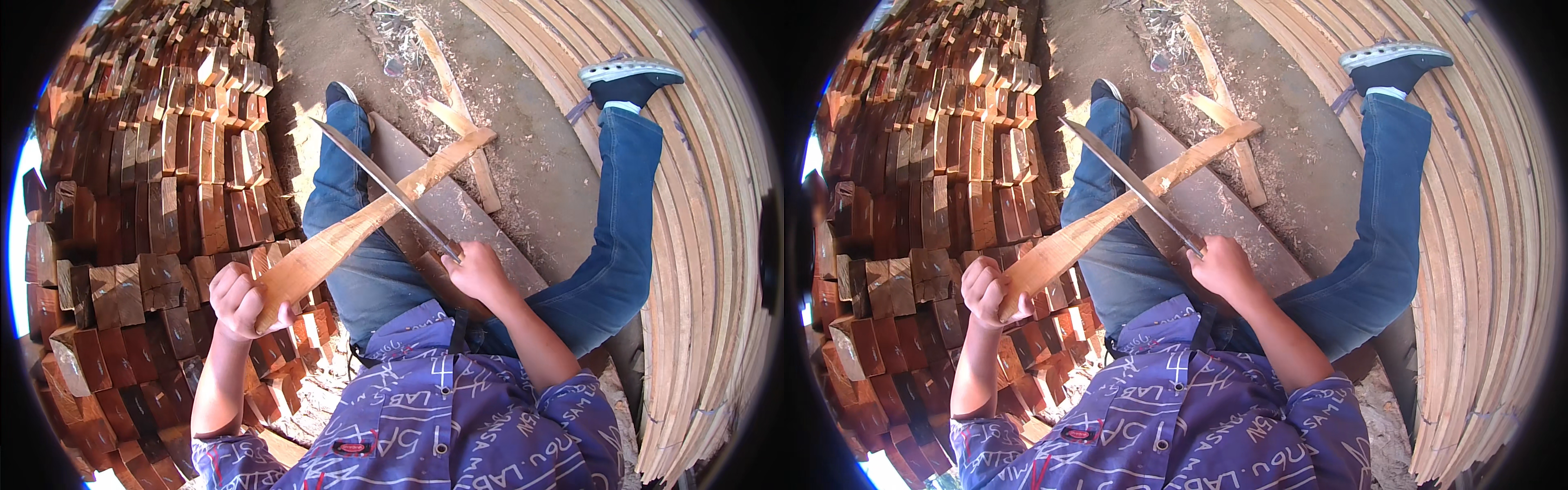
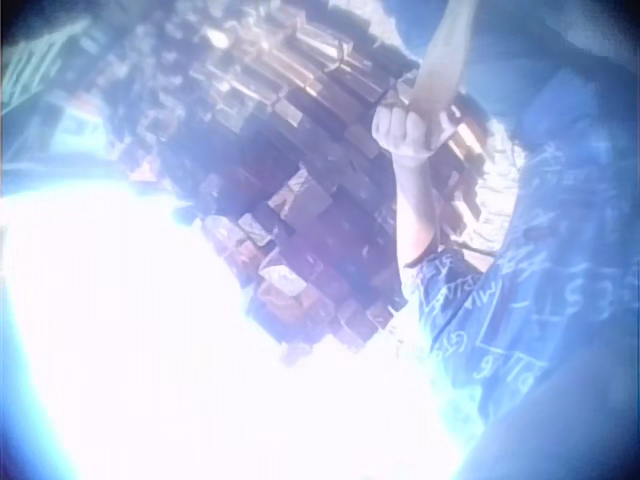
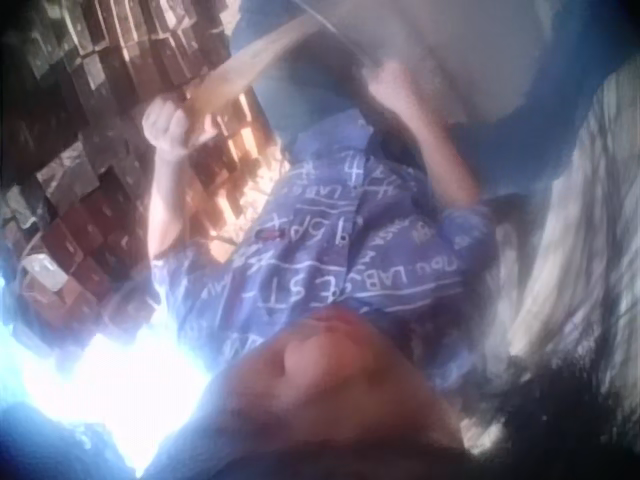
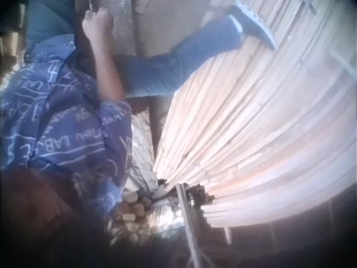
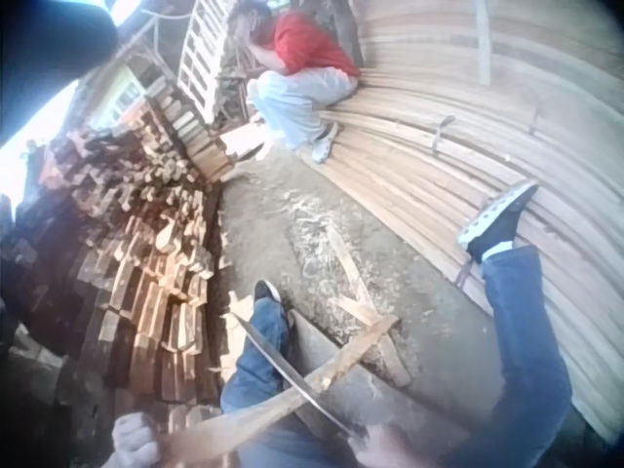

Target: The person sits on the ground and uses a knife to shave and shape a wooden stick. They repeatedly scrape the surface, rotate the stick, and remove wood shavings. Finished wooden planks are stacked nearby.

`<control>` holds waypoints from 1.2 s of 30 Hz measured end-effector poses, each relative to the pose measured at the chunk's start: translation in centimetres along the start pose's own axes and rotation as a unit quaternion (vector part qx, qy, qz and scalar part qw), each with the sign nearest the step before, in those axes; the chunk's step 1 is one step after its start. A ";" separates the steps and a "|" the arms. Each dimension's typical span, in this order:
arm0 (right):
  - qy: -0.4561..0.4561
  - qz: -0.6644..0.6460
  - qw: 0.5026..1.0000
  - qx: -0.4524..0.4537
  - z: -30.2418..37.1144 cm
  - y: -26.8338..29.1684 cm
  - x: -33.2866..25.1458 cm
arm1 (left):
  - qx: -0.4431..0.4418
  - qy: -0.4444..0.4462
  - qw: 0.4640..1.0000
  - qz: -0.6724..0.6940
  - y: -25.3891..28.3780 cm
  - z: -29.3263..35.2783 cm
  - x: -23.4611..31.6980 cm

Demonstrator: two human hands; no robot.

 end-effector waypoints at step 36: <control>0.059 -0.243 0.968 -0.005 0.5 3.5 -5.0 | 0.062 -0.001 0.998 0.008 0.5 -4.7 -0.9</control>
Point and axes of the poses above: each hand's wrist, its own z-axis away from the middle knuckle, its own y-axis out of the back of the hand, x = y × z, the point moved 2 cm from there along -z, towards the middle knuckle, and after that the axes turned 7 degrees about y, right-handed, at the moved point
